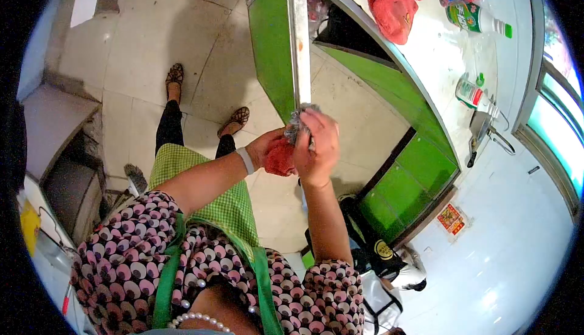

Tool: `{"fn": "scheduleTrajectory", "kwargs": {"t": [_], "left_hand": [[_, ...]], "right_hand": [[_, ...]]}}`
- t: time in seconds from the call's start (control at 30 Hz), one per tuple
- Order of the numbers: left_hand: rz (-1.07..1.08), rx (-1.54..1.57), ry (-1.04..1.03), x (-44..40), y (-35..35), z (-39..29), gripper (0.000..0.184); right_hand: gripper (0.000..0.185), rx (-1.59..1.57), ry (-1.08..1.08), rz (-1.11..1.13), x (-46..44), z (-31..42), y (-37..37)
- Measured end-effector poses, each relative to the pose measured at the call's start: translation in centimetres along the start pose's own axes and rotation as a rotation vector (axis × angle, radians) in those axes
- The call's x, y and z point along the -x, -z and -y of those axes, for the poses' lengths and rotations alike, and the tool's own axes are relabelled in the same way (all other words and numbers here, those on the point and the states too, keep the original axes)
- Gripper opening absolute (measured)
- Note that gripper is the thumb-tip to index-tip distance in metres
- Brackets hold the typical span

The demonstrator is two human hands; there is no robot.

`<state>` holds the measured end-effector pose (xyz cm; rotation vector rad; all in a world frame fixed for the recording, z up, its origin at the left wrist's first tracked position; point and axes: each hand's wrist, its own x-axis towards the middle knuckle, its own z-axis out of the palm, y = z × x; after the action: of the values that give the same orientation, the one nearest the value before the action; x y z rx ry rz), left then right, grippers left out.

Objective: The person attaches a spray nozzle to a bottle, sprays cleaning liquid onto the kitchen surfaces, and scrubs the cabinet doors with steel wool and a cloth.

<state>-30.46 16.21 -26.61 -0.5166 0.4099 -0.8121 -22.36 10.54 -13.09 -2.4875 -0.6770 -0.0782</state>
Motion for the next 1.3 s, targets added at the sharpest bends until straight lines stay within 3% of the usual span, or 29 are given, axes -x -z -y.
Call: {"fn": "scheduleTrajectory", "kwargs": {"t": [0.33, 0.43, 0.53, 0.67, 0.77, 0.9, 1.0, 1.13, 1.23, 1.3], "left_hand": [[0.011, -0.036, 0.101, 0.3, 0.3, -0.1, 0.053], [-0.107, -0.073, 0.012, 0.4, -0.1, -0.2, 0.055], [-0.109, -0.103, 0.005, 1.2, -0.5, -0.3, 0.054], [-0.037, -0.123, 0.071, 1.2, -0.8, -0.7, 0.052], [0.003, -0.096, 0.067, 1.0, 0.7, -0.3, 0.052], [-0.015, -0.101, 0.007, 0.7, 1.2, -0.4, 0.053], [-0.033, -0.081, 0.021, 0.2, 1.8, 0.1, 0.052], [0.023, -0.088, 0.069, 1.1, -0.1, -0.5, 0.052], [-0.119, -0.055, 0.080, 0.7, 0.2, -0.5, 0.053], [-0.064, -0.077, 0.073, 0.8, 0.4, -0.5, 0.053]], "right_hand": [[0.029, -0.035, 0.323, -0.155, -14.4, -0.5, -4.2], [0.028, -0.010, 0.275, 0.062, -8.7, -0.7, -1.3], [0.026, -0.032, 0.222, 0.113, -1.3, -0.9, 0.7], [0.029, -0.054, 0.276, 0.075, -1.6, -0.7, 0.3], [0.031, -0.004, 0.285, 0.043, -8.6, 0.0, -1.9], [0.029, -0.024, 0.456, -0.198, -17.7, -0.7, -6.3], [0.029, 0.018, 0.378, -0.166, -16.9, -0.1, -5.5], [0.030, 0.064, 0.287, 0.043, -6.3, -0.2, -1.1], [0.025, 0.021, 0.247, 0.047, -0.5, -0.4, 0.8], [0.031, 0.020, 0.240, 0.050, -0.7, -0.3, 0.7]]}}
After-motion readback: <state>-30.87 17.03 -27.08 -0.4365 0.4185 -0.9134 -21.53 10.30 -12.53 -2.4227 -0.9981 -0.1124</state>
